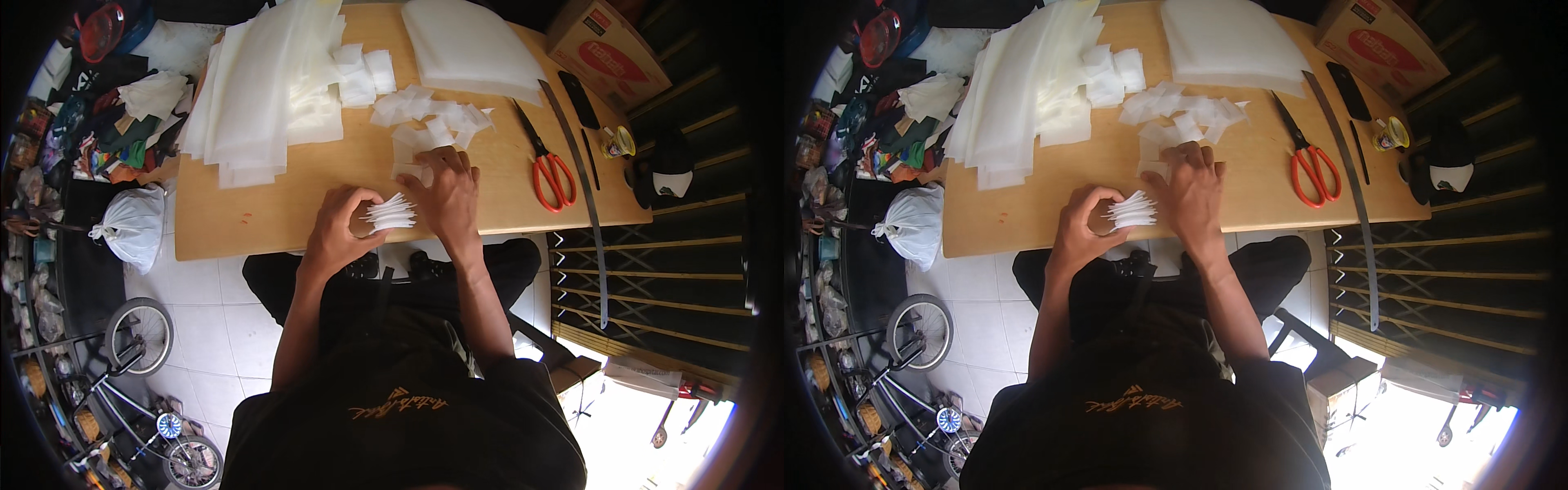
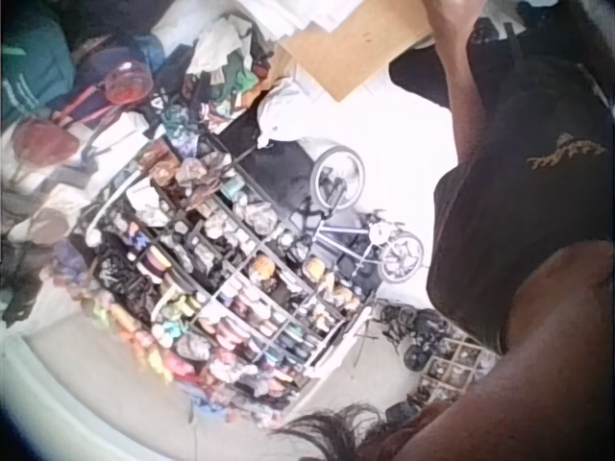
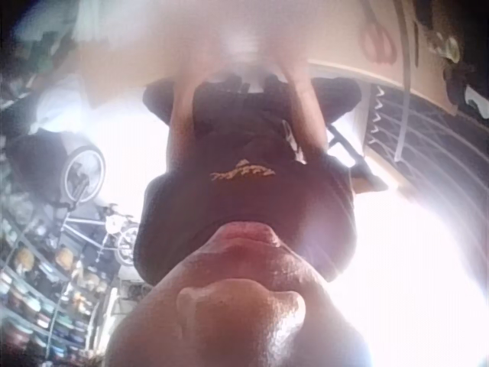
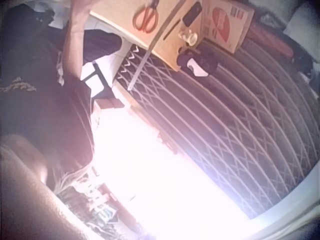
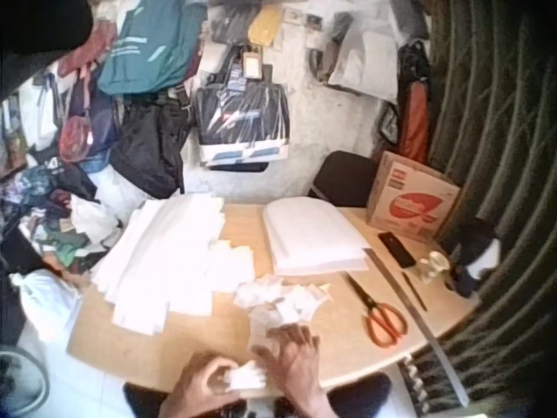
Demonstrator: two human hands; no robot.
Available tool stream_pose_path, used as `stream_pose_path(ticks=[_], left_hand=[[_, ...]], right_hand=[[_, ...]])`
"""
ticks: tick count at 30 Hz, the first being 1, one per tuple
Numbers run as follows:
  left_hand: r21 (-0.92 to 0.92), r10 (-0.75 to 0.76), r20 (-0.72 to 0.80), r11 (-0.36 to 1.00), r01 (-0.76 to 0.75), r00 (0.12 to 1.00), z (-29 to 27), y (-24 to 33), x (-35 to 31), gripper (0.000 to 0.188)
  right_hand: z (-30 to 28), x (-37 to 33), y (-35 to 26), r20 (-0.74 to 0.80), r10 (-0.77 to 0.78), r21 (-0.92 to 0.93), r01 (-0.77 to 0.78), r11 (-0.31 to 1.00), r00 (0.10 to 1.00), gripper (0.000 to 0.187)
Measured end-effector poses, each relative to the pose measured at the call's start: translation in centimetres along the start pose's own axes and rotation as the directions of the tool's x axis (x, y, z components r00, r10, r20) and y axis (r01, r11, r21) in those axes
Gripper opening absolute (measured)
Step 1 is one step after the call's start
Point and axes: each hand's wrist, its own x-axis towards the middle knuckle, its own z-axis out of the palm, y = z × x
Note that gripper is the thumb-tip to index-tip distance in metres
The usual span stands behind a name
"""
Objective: The person folds small white foam strips and gathers them into a stack on a table.
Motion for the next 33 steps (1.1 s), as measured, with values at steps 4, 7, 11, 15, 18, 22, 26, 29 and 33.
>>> stream_pose_path(ticks=[4,7,11,15,18,22,26,29,33], left_hand=[[0.001,-0.023,0.004,1.000,0.023,1.000,0.2,0.1,0.0,0.045],[0.008,-0.017,0.000,1.000,0.017,1.000,0.2,0.0,0.0,0.044],[0.006,-0.001,-0.007,1.000,0.001,1.000,0.2,0.0,0.2,0.043],[-0.039,-0.026,-0.001,0.999,0.026,1.000,0.3,-0.2,0.2,0.041],[-0.063,-0.020,-0.003,0.998,0.019,1.000,0.2,0.1,0.3,0.042],[-0.052,-0.008,-0.012,0.999,0.008,1.000,0.4,-0.3,0.3,0.042],[-0.036,-0.012,-0.029,0.999,0.011,1.000,0.4,-0.4,0.2,0.043],[-0.026,-0.024,-0.014,0.999,0.023,1.000,0.4,-0.3,0.2,0.042],[-0.013,0.017,-0.059,1.000,-0.018,0.998,0.5,0.2,0.4,0.041]], right_hand=[[0.3,0.1,0.5,0.040,0.016,0.019,-0.017,1.000,0.999,0.029],[0.1,0.5,0.6,0.092,0.056,0.088,-0.064,0.994,0.994,0.024],[-1.1,0.8,0.0,0.127,0.063,0.356,-0.105,0.929,0.990,0.014],[-1.9,0.5,-1.8,0.135,-0.064,0.455,-0.004,0.890,0.989,0.010],[-2.0,0.3,-1.5,0.169,-0.180,0.348,0.112,0.931,0.969,0.010],[-2.2,0.0,-1.8,0.333,-0.104,0.398,-0.040,0.916,0.937,0.011],[-2.6,-0.2,-2.0,0.335,-0.146,0.280,0.049,0.959,0.931,0.013],[-2.9,-0.5,-1.7,0.311,-0.182,0.213,0.118,0.970,0.933,0.015],[-2.7,-1.1,-1.2,0.292,-0.186,0.250,0.112,0.962,0.938,0.025]])
